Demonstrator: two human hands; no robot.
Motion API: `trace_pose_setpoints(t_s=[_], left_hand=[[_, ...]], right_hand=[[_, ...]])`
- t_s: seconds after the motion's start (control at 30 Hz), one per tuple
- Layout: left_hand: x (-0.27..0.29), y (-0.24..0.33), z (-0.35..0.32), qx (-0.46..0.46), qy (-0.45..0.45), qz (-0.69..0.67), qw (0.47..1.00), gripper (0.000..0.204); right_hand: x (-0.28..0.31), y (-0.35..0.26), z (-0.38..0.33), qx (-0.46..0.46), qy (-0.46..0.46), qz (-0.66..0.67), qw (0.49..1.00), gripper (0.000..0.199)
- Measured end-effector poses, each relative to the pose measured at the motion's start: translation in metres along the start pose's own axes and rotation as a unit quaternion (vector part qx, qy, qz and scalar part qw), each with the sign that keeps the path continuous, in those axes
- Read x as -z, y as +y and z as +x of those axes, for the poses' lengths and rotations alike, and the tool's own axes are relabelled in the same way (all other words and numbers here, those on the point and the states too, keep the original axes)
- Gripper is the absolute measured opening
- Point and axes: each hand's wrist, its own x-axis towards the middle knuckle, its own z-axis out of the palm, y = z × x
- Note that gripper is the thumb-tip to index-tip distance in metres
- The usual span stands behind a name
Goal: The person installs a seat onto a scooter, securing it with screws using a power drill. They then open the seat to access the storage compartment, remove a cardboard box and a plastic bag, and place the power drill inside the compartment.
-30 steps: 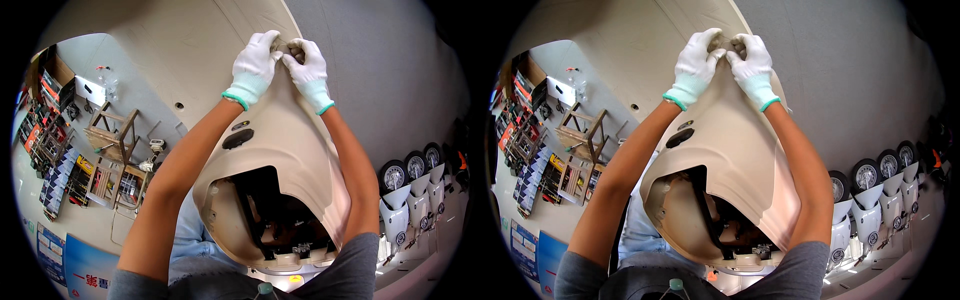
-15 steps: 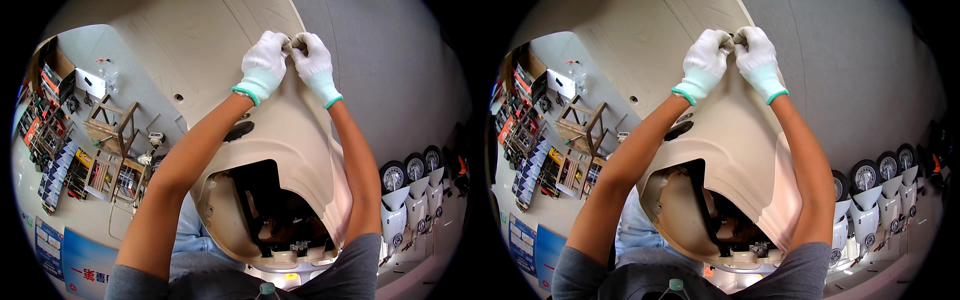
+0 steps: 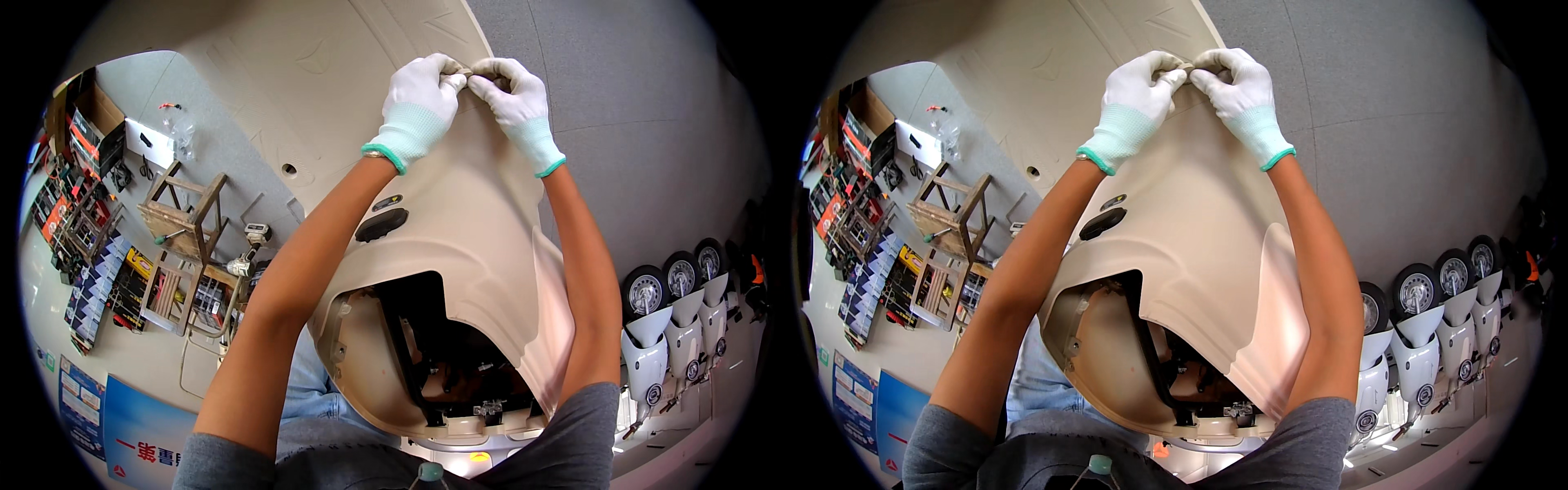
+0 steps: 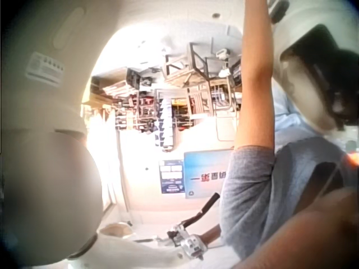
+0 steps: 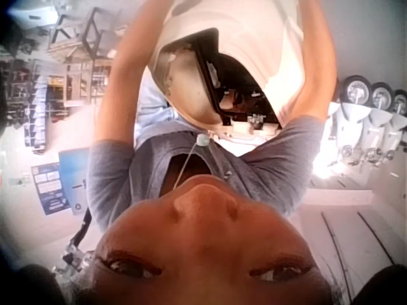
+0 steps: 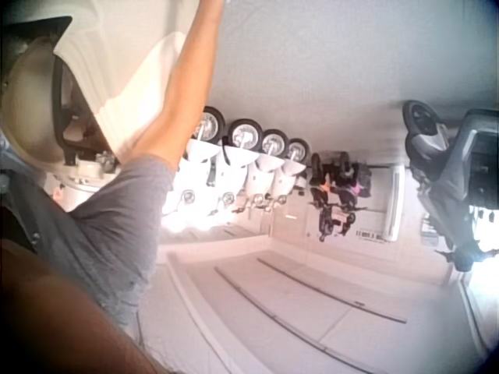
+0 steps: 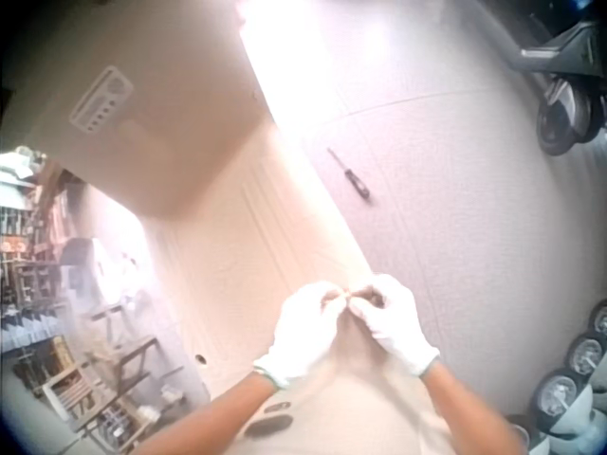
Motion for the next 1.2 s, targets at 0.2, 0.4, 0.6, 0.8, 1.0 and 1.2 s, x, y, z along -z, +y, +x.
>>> trace_pose_setpoints(t_s=[0.2, 0.4, 0.6, 0.8, 1.0, 1.2], left_hand=[[0.005, 0.004, -0.002, 0.008, -0.009, -0.025, 1.000, 0.017], [0.005, 0.004, -0.007, -0.018, 0.013, 0.036, 0.999, 0.023], [0.006, -0.004, -0.003, -0.078, 0.023, 0.083, 0.993, 0.027], [0.004, -0.007, 0.001, -0.113, 0.029, 0.151, 0.982, 0.025], [0.006, -0.008, 0.004, -0.131, 0.003, 0.114, 0.985, 0.026], [0.011, -0.008, 0.008, -0.130, -0.016, 0.091, 0.987, 0.022]], right_hand=[[0.001, 0.002, 0.002, -0.020, -0.015, -0.018, 1.000, 0.018], [-0.001, -0.007, 0.001, -0.047, -0.011, -0.057, 0.997, 0.022], [-0.004, -0.001, 0.005, -0.055, 0.007, -0.110, 0.992, 0.026], [-0.008, -0.021, 0.006, -0.146, -0.009, -0.093, 0.985, 0.030], [-0.007, -0.014, 0.013, -0.140, -0.011, -0.127, 0.982, 0.029], [-0.008, -0.019, 0.011, -0.148, -0.003, -0.094, 0.984, 0.026]])
